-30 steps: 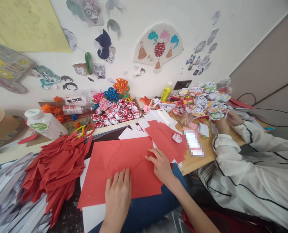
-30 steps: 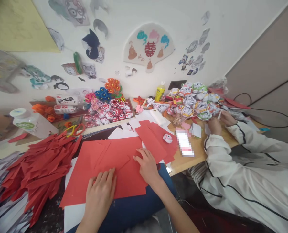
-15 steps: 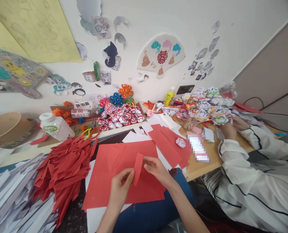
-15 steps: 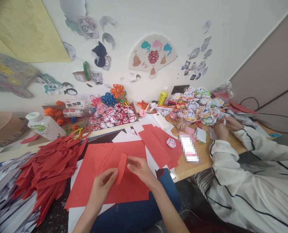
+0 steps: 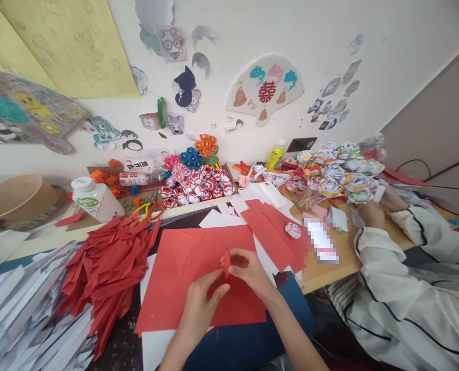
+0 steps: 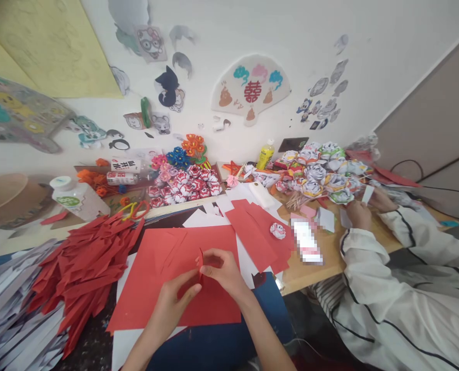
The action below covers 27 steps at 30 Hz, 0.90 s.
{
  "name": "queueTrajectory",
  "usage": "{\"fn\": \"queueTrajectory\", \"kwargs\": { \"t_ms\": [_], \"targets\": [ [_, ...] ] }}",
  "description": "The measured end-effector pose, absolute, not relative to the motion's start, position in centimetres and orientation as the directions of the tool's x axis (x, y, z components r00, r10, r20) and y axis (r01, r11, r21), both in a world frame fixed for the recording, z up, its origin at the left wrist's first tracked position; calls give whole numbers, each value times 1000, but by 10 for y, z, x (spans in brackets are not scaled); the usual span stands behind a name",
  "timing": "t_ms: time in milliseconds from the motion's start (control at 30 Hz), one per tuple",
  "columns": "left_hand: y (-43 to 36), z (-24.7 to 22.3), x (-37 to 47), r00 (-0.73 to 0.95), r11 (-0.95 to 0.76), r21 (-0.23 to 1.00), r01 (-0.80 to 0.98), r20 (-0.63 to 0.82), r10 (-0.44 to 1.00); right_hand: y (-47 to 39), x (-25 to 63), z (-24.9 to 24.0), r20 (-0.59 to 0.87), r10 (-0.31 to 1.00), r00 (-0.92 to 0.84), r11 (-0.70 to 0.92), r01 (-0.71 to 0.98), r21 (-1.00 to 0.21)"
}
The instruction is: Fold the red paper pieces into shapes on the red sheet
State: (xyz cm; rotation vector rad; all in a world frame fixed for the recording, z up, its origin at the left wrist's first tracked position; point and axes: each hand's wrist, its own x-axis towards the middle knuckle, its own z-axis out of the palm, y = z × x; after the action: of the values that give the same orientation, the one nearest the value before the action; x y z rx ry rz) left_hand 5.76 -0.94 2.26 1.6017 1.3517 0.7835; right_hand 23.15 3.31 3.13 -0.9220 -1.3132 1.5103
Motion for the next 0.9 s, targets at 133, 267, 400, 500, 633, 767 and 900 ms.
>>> {"fn": "queueTrajectory", "kwargs": {
  "t_ms": [133,267,400,500,633,767,900],
  "targets": [
    [-8,22,53,243,42,938,345,-132,961,33,235,31,2,937,-349,-48,-136,-990],
    [-7,21,53,259,11,930,368,-114,959,36,235,29,-16,931,-364,-63,-118,-991],
    [-9,22,58,196,-73,768,636,-70,978,36,232,27,-58,953,-297,-71,-34,-997],
    [-8,21,64,40,-45,540,841,22,999,34,229,24,-63,978,-201,-37,131,-991],
    [3,18,69,-75,2,516,857,120,990,31,224,15,-31,985,-168,32,359,-933],
    [18,15,69,-53,-2,587,810,76,996,33,218,9,-17,996,-87,34,551,-834],
    [25,10,70,-55,-17,496,868,129,990,36,211,9,51,999,14,27,696,-718]
  ]
}}
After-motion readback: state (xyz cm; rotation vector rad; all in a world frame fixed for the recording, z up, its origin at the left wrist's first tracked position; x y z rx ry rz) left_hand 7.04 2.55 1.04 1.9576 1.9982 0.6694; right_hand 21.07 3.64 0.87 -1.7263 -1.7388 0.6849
